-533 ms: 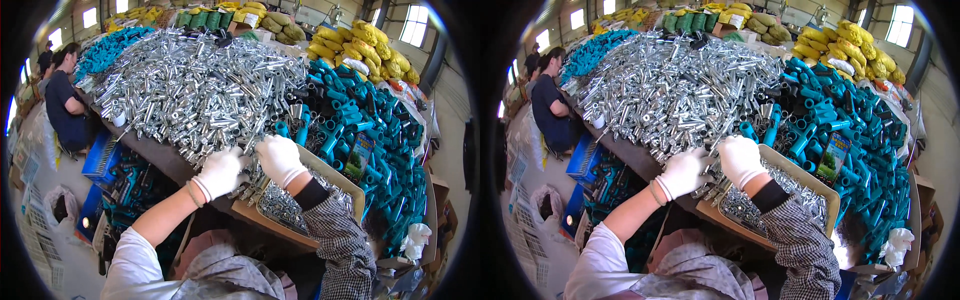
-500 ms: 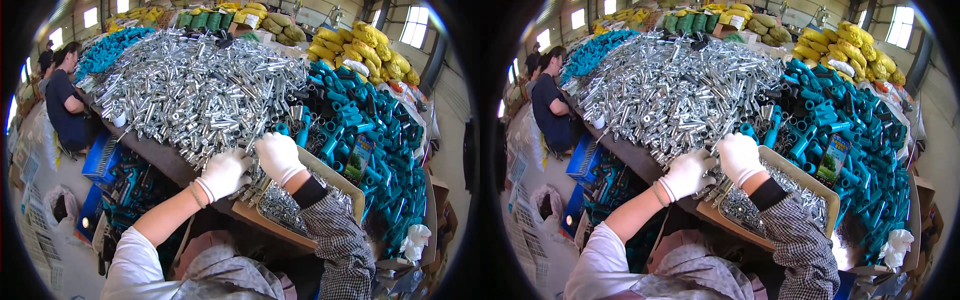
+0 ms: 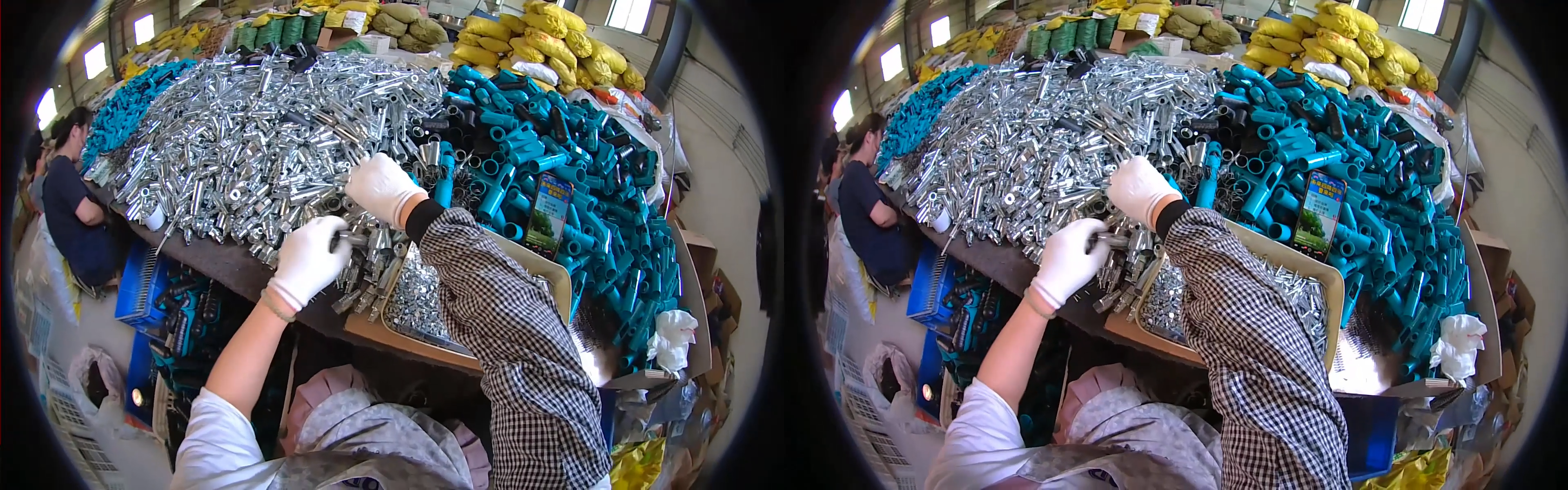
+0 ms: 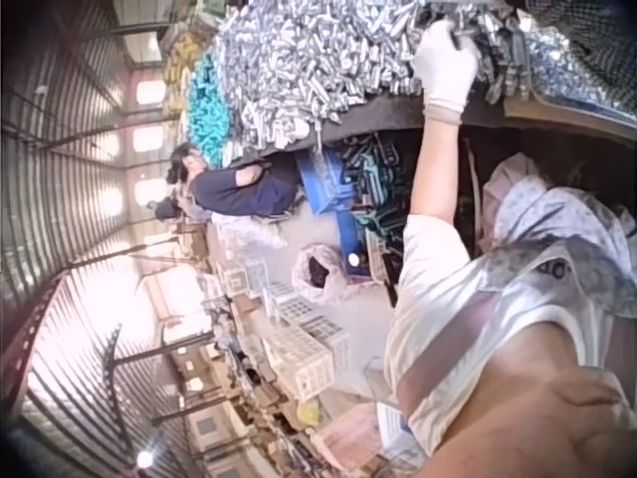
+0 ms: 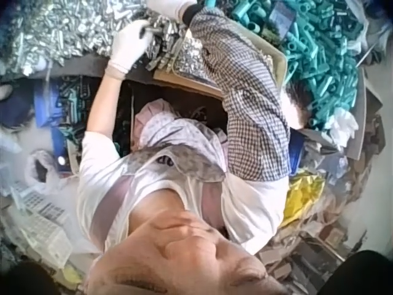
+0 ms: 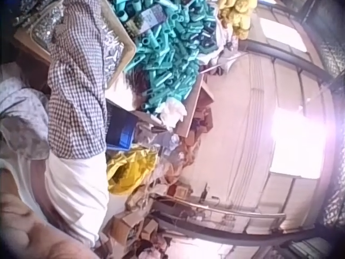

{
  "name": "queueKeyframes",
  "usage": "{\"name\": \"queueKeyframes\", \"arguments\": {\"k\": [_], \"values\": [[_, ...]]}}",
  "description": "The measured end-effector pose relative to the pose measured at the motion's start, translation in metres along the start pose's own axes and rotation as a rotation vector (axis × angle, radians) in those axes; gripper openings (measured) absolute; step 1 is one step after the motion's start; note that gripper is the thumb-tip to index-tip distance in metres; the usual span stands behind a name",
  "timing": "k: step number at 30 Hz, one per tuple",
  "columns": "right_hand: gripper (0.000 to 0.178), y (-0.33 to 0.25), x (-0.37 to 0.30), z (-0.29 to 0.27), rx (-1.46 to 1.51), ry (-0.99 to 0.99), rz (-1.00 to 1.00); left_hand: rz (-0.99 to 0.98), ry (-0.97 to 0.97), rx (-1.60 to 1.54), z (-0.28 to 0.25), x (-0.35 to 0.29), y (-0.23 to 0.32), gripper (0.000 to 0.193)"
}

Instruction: Manual assembly of metal and plastic hardware components at a manufacturing workbench.

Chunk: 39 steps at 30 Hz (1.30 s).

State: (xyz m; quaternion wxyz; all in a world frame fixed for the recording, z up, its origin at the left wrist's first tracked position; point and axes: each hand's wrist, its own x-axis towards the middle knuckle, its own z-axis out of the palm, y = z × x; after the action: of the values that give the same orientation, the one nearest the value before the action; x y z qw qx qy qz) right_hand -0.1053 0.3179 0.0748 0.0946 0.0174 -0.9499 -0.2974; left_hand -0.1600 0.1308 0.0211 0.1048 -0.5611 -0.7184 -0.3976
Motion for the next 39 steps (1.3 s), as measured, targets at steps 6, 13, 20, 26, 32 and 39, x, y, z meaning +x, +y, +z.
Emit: {"name": "queueKeyframes", "arguments": {"k": [6,13,20,26,32,39], "values": [[0.015,0.0,-0.015,-0.001,-0.046,-0.002,-0.045,-0.77,0.1,-1.013,-0.041,-0.078,0.006,0.022],[0.01,0.002,-0.011,-0.016,0.122,0.303,0.126,-0.819,0.051,-1.606,-0.036,-0.138,0.013,0.054],[0.011,-0.084,-0.133,-0.09,1.842,0.598,0.693,-0.49,-0.301,-0.876,-0.04,-0.125,0.054,0.029],[0.011,-0.141,-0.239,-0.119,2.167,0.359,1.003,-0.059,-0.569,-0.537,-0.035,-0.132,0.09,0.036],[0.018,-0.172,-0.284,-0.122,1.567,0.152,0.786,0.011,-0.765,-0.648,-0.002,-0.144,0.124,0.034],[0.013,-0.094,-0.416,-0.093,0.808,0.472,1.31,0.185,-0.588,-0.619,0.019,-0.156,0.139,0.033]]}}
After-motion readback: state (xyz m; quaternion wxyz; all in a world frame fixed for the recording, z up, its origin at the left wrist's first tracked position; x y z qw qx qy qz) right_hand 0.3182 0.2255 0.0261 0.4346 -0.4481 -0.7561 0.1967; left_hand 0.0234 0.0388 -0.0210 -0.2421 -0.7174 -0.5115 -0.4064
